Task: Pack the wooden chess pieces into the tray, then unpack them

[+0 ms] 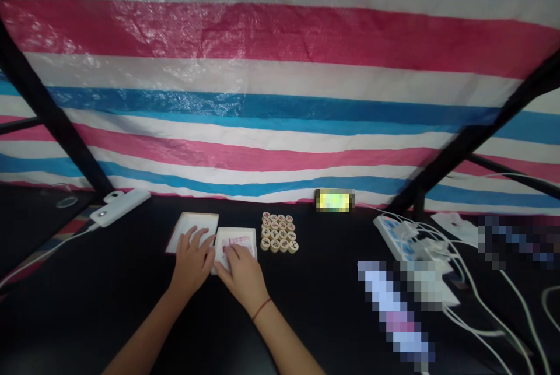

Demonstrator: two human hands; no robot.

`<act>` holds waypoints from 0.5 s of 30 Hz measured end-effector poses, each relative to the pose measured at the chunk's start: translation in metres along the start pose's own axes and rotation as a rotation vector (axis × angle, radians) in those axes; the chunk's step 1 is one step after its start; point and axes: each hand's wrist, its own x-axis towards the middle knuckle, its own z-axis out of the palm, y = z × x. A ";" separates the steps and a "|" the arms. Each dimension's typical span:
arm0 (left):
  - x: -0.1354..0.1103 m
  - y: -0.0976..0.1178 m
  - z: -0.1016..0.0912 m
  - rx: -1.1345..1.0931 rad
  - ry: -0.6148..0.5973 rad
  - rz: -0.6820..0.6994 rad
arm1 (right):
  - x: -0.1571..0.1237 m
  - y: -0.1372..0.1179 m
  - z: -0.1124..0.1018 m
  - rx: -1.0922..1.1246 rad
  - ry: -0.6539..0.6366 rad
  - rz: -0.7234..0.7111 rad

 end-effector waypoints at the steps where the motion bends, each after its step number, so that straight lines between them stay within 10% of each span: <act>1: 0.000 0.000 0.000 0.006 -0.007 -0.001 | -0.002 0.000 0.001 -0.023 -0.020 0.006; 15: 0.002 0.006 -0.004 -0.019 -0.020 -0.060 | -0.001 0.005 -0.012 -0.111 -0.149 -0.050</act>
